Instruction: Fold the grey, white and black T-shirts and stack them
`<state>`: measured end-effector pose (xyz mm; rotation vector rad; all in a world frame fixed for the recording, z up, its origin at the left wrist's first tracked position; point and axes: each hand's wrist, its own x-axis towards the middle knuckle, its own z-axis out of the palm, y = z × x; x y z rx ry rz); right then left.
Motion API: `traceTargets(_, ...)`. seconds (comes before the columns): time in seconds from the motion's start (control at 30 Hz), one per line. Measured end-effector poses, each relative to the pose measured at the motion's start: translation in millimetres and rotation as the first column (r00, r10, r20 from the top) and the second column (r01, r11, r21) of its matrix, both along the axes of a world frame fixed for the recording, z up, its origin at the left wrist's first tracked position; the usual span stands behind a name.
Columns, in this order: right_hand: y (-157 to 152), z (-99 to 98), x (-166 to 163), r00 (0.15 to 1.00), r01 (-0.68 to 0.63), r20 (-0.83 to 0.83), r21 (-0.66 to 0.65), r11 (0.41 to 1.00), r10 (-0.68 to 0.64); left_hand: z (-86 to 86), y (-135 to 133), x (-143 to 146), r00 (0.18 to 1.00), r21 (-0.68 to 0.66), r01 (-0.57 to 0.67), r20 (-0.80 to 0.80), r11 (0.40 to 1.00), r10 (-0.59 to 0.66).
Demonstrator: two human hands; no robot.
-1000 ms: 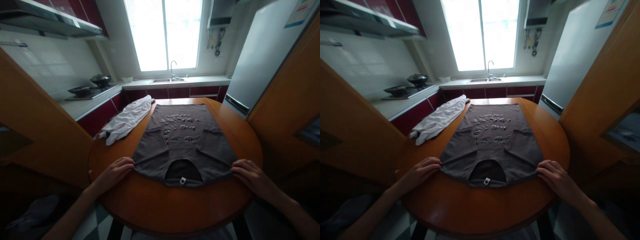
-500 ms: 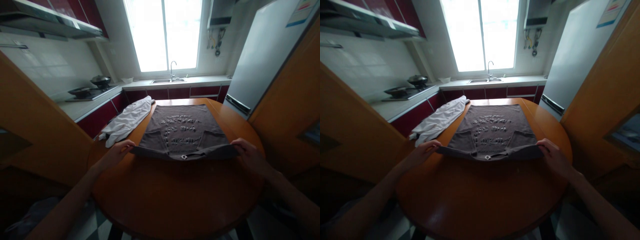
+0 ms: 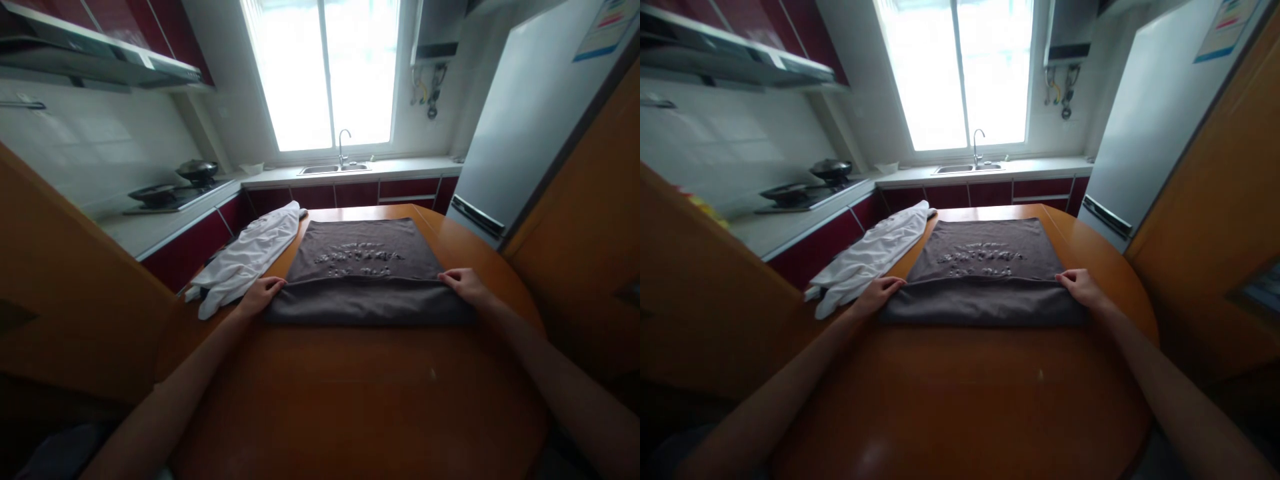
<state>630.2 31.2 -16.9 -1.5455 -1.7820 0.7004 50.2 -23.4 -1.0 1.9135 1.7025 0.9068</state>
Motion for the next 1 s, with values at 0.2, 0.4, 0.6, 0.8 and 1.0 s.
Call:
traceTargets(0.2,0,12.4,12,0.996,-0.059,-0.067,-0.065,0.996,0.055,25.1,-2,4,1.0,-0.036,0.01,0.025,0.999,-0.009)
traceTargets(0.4,20,50.5,14,0.995,0.043,-0.094,0.073,0.996,-0.036,55.7,33,5,0.995,0.07,-0.074,0.079,0.995,0.069)
traceTargets(0.6,68,41.7,-1,0.985,0.096,-0.141,-0.022,0.995,-0.098,32.7,88,7,0.984,0.06,-0.121,0.142,0.991,0.111)
traceTargets(0.8,98,10.8,-2,0.982,0.067,-0.169,-0.092,0.993,-0.082,7.5,106,4,0.988,0.025,-0.089,0.128,0.996,0.085)
traceTargets(1.0,114,11.8,1,0.982,0.08,-0.166,-0.087,0.993,-0.094,4.8,117,-6,0.99,0.043,-0.096,0.107,0.994,0.091)
